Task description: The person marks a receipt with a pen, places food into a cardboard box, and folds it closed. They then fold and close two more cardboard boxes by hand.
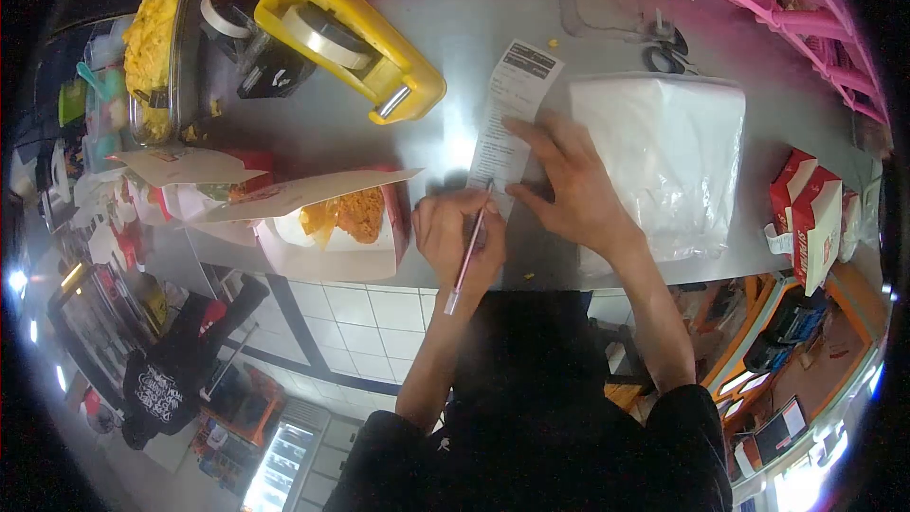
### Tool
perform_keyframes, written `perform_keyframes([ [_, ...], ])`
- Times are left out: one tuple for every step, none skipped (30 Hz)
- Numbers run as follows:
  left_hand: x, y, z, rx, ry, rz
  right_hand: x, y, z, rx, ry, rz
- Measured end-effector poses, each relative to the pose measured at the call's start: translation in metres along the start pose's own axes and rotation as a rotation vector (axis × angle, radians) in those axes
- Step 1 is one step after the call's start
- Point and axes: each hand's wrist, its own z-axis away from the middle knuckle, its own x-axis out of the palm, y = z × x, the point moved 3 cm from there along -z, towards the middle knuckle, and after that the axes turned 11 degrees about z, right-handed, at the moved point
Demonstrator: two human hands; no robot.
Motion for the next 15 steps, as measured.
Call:
perform_keyframes([
  [-0.001, -0.004, 0.002, -0.057, 0.046, 0.001, 0.0, 0.0, 0.0, 0.003, -0.005, 0.0],
  [-0.003, -0.008, 0.003, -0.113, 0.092, 0.002, 0.0, 0.0, -0.001, 0.003, -0.004, 0.001],
  [-0.002, -0.008, 0.003, -0.111, 0.093, 0.003, 0.001, -0.001, -0.001, 0.008, -0.001, -0.005],
  [-0.001, -0.007, 0.002, -0.094, 0.113, 0.029, 0.001, -0.001, -0.001, 0.012, 0.001, -0.011],
  [0.001, -0.004, 0.007, -0.076, 0.134, 0.052, 0.0, 0.0, 0.004, 0.011, 0.004, -0.011],
  [0.0, -0.001, 0.006, -0.075, 0.137, 0.05, 0.0, 0.0, 0.005, 0.013, -0.008, 0.002],
  [0.001, 0.004, 0.003, -0.021, 0.05, 0.007, 0.001, 0.001, 0.004, 0.014, -0.02, 0.014],
  [0.002, 0.008, 0.002, 0.033, -0.038, -0.036, 0.0, 0.0, 0.003, 0.01, -0.021, 0.011],
  [0.0, 0.003, 0.003, 0.009, 0.029, -0.006, -0.001, -0.001, 0.002, 0.021, -0.036, 0.006],
  [-0.001, 0.0, 0.004, 0.012, 0.031, -0.007, -0.001, -0.001, 0.002, 0.032, -0.05, 0.003],
  [-0.004, -0.003, 0.005, -0.036, 0.109, 0.012, -0.002, -0.001, 0.002, 0.031, -0.048, 0.004],
  [-0.008, -0.005, 0.006, -0.083, 0.188, 0.031, -0.003, -0.001, 0.002, 0.023, -0.031, -0.001],
  [-0.009, -0.006, 0.008, -0.038, 0.178, 0.029, -0.002, -0.001, 0.003, 0.016, -0.017, -0.008],
  [-0.01, -0.006, 0.013, -0.038, 0.18, 0.027, -0.002, -0.001, 0.002, 0.013, -0.017, -0.009],
  [-0.009, -0.006, 0.019, -0.072, 0.161, 0.091, -0.002, -0.002, 0.002, 0.016, -0.009, -0.005],
])
